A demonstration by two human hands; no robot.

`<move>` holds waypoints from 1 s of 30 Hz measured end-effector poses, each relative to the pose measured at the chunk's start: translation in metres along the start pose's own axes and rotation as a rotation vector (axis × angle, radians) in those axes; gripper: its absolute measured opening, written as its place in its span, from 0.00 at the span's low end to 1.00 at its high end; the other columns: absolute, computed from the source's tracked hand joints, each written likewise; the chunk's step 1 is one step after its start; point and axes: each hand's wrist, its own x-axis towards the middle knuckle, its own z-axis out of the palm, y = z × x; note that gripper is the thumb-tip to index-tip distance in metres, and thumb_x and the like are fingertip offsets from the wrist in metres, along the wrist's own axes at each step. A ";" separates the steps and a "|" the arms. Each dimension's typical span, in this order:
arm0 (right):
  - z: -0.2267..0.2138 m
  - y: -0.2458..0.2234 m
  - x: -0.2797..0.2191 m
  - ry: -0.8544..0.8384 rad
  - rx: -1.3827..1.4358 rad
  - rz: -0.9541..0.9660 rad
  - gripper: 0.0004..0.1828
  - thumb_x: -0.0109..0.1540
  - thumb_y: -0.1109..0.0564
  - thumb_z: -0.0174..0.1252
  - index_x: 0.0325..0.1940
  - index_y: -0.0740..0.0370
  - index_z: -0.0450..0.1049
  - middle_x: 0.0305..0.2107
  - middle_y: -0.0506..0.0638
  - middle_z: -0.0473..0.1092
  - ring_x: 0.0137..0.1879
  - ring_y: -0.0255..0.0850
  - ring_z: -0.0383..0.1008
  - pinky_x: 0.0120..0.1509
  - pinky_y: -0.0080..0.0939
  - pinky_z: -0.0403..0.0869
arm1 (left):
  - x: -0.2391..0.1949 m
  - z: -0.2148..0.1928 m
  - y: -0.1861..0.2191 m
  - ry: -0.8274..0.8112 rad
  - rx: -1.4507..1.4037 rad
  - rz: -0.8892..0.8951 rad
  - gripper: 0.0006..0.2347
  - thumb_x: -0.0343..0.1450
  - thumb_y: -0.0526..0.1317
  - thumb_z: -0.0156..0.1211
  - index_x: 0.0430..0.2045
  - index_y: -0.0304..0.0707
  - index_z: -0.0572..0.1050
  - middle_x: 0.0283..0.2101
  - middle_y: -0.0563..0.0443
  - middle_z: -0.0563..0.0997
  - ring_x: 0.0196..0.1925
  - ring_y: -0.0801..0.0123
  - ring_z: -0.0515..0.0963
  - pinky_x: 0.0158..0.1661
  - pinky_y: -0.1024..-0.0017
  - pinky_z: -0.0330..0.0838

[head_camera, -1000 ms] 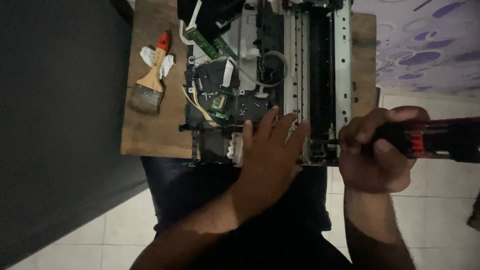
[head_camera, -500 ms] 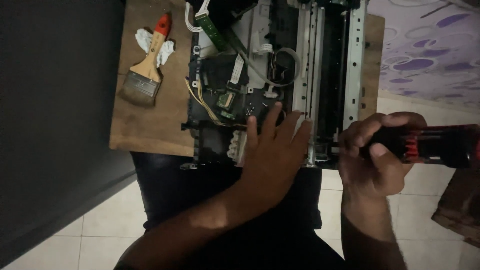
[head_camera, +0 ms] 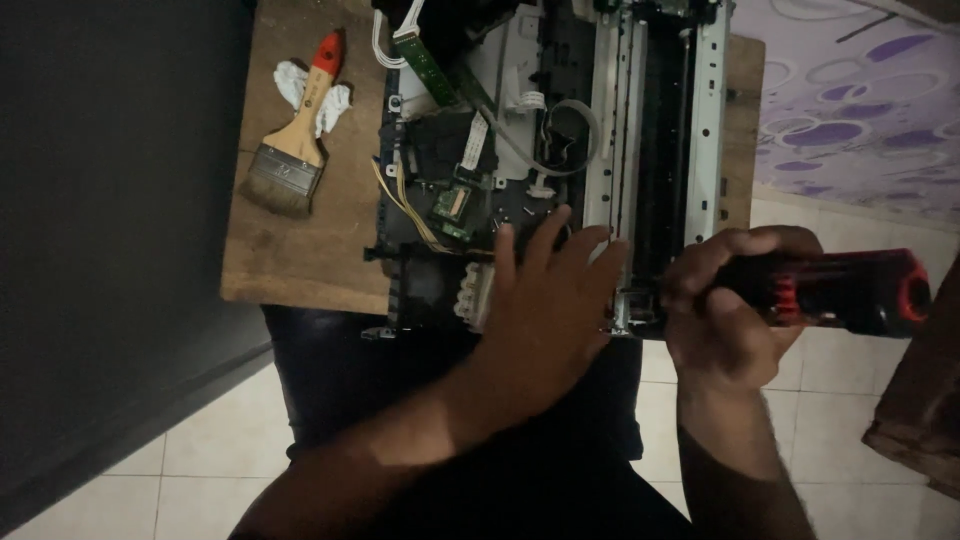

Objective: The person is repairing a disassembled printer placed on their lap. They use a screwdriver to tighten screws on the printer's metal frame, then use a brush and a white cloth to clean the internal components and the work surface.

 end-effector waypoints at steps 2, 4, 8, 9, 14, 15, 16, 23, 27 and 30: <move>-0.001 0.003 0.000 -0.012 -0.012 -0.040 0.16 0.66 0.54 0.55 0.58 0.50 0.65 0.30 0.48 0.66 0.30 0.36 0.66 0.34 0.32 0.68 | 0.006 -0.005 0.001 -0.049 -0.033 0.002 0.35 0.59 0.44 0.76 0.63 0.46 0.66 0.66 0.51 0.70 0.73 0.47 0.61 0.65 0.30 0.50; -0.001 0.004 0.002 -0.008 -0.092 -0.055 0.15 0.67 0.49 0.61 0.56 0.46 0.66 0.30 0.45 0.69 0.30 0.32 0.70 0.33 0.29 0.70 | 0.012 -0.007 0.002 0.028 -0.193 0.070 0.12 0.70 0.37 0.54 0.47 0.43 0.77 0.51 0.50 0.81 0.56 0.55 0.75 0.54 0.54 0.60; 0.006 -0.004 0.000 -0.009 -0.009 -0.054 0.16 0.67 0.52 0.60 0.56 0.50 0.64 0.35 0.48 0.69 0.36 0.35 0.71 0.34 0.30 0.71 | 0.030 -0.005 0.005 -0.128 -0.220 0.116 0.08 0.70 0.43 0.57 0.39 0.48 0.79 0.41 0.50 0.82 0.47 0.52 0.79 0.44 0.48 0.64; 0.008 -0.006 0.000 0.018 -0.071 -0.068 0.19 0.67 0.45 0.60 0.56 0.53 0.64 0.36 0.51 0.70 0.40 0.39 0.73 0.43 0.35 0.74 | 0.035 -0.005 0.007 -0.140 -0.225 0.095 0.11 0.67 0.45 0.63 0.41 0.49 0.79 0.40 0.48 0.83 0.47 0.49 0.80 0.42 0.46 0.65; 0.006 -0.016 -0.002 0.081 -0.209 -0.077 0.24 0.68 0.35 0.61 0.55 0.53 0.69 0.43 0.50 0.73 0.58 0.46 0.76 0.75 0.50 0.76 | 0.051 0.005 0.010 -0.123 -0.194 0.130 0.10 0.63 0.51 0.66 0.31 0.51 0.83 0.34 0.51 0.85 0.42 0.50 0.83 0.36 0.46 0.65; 0.003 -0.017 -0.003 0.064 -0.275 -0.092 0.20 0.67 0.41 0.60 0.55 0.53 0.68 0.45 0.49 0.73 0.59 0.45 0.76 0.75 0.49 0.76 | 0.054 0.003 0.011 -0.170 -0.204 0.134 0.09 0.65 0.50 0.65 0.29 0.51 0.84 0.33 0.52 0.85 0.40 0.51 0.83 0.38 0.48 0.65; 0.000 -0.018 -0.004 0.046 -0.339 -0.110 0.16 0.66 0.46 0.59 0.55 0.52 0.68 0.46 0.48 0.72 0.59 0.44 0.76 0.74 0.49 0.76 | 0.057 0.000 0.012 -0.214 -0.210 0.137 0.08 0.66 0.49 0.63 0.28 0.52 0.85 0.32 0.53 0.86 0.38 0.52 0.84 0.39 0.49 0.65; -0.020 -0.044 0.007 -0.065 -0.210 -0.272 0.27 0.65 0.51 0.60 0.65 0.55 0.60 0.51 0.52 0.68 0.60 0.41 0.74 0.71 0.47 0.81 | 0.052 0.009 0.012 -0.158 -0.153 0.254 0.06 0.68 0.44 0.63 0.23 0.47 0.81 0.30 0.52 0.84 0.38 0.53 0.83 0.40 0.49 0.66; -0.016 -0.083 0.007 -0.136 -0.460 -0.129 0.31 0.67 0.49 0.51 0.71 0.61 0.56 0.52 0.63 0.69 0.57 0.57 0.78 0.65 0.54 0.81 | 0.046 0.013 0.009 -0.072 -0.292 0.267 0.07 0.69 0.42 0.64 0.29 0.40 0.83 0.35 0.47 0.85 0.38 0.54 0.84 0.39 0.59 0.70; -0.014 -0.094 0.010 -0.177 -0.536 -0.107 0.26 0.65 0.57 0.56 0.66 0.68 0.61 0.51 0.63 0.72 0.58 0.54 0.79 0.66 0.51 0.82 | 0.041 0.007 0.013 -0.084 -0.333 0.218 0.06 0.68 0.40 0.64 0.30 0.36 0.82 0.34 0.42 0.85 0.38 0.51 0.83 0.36 0.60 0.70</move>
